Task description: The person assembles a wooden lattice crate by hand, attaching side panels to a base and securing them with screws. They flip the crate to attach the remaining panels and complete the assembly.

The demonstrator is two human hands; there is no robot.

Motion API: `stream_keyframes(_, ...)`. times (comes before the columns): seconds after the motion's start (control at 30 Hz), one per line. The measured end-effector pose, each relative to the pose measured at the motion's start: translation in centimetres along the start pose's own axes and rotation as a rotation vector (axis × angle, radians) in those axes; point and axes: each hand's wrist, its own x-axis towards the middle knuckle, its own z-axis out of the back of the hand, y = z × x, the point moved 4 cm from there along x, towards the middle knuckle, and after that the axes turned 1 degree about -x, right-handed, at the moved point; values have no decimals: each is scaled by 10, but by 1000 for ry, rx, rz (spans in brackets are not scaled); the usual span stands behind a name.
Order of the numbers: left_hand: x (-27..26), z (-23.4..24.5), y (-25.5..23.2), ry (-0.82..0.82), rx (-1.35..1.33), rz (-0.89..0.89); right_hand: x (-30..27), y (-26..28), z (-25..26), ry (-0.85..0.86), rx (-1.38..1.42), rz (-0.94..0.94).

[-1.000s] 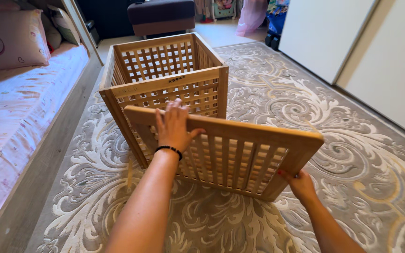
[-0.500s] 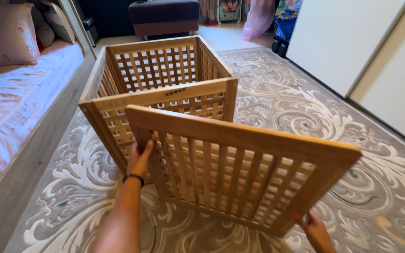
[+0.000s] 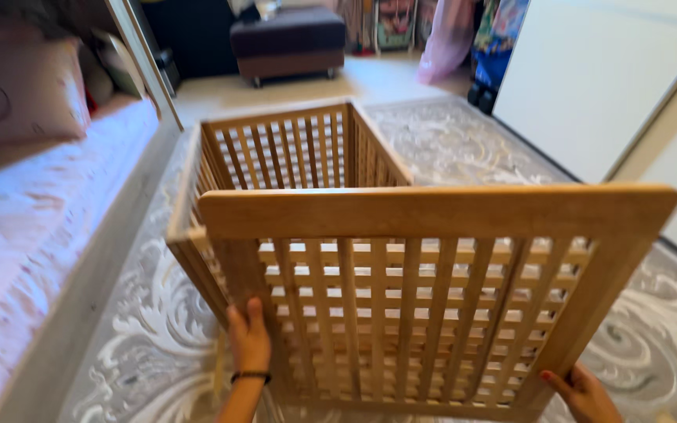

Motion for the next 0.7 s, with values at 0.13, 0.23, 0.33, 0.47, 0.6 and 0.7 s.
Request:
stream_keyframes(0.13,68,25,-83,-36,259,74,62,103,34,38,48,53)
stream_keyframes(0.23,140,23,-126,-56,460,85,120,174,30,-34,-12,173)
stream_keyframes(0.33,202,19,-163,-81,472,112,178,240,17,-93,54,192)
stream_keyframes(0.47,260,25,-169,-62,566,204,230,315,-5,-21,-22,121)
stream_keyframes(0.6,293,31,-140,-27,670,257,267,336,-39,-4,-181,16)
stream_keyframes(0.7,312,34,-109,-2,653,294,289,332,-72,47,-47,-17)
